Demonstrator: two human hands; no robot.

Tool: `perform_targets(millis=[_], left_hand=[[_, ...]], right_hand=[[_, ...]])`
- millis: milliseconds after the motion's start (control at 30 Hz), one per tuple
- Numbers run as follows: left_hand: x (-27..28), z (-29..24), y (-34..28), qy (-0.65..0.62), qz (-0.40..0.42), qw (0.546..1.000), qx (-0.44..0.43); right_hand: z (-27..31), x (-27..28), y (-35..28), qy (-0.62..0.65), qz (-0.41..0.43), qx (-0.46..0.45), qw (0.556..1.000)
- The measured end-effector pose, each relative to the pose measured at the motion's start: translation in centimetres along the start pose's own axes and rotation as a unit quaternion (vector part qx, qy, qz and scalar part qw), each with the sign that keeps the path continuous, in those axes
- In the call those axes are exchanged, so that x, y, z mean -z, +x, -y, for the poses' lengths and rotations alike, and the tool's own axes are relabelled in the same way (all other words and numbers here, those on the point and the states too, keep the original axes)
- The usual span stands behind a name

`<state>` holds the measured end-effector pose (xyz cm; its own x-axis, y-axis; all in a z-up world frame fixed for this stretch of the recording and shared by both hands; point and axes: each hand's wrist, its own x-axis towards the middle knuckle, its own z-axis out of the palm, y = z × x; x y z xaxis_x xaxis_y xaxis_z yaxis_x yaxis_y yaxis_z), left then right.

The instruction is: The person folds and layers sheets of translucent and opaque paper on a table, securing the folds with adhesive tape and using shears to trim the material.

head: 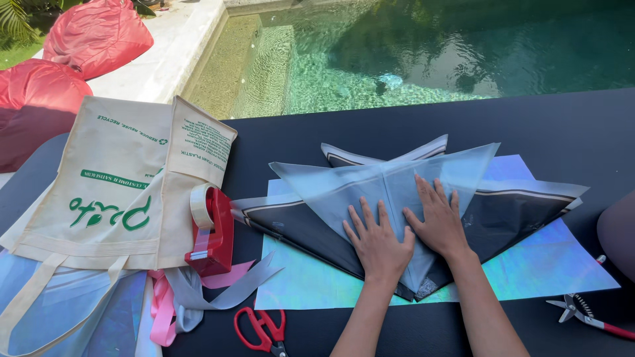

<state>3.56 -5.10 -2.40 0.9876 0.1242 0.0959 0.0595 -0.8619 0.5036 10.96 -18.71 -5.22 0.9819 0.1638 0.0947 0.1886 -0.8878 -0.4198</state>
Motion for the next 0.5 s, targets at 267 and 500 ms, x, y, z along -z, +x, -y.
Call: perform_targets(millis=[267,500], left_hand=[[-0.3,0.6,-0.4,-0.089,-0.086,0.992,-0.031],[1.1,3.3,-3.7,-0.091,-0.243,0.964,-0.05]], right_hand=[[-0.5,-1.0,-0.7,-0.017,-0.047,-0.003,0.999],[-0.5,-1.5,-0.9,-0.028,-0.088,0.015,0.996]])
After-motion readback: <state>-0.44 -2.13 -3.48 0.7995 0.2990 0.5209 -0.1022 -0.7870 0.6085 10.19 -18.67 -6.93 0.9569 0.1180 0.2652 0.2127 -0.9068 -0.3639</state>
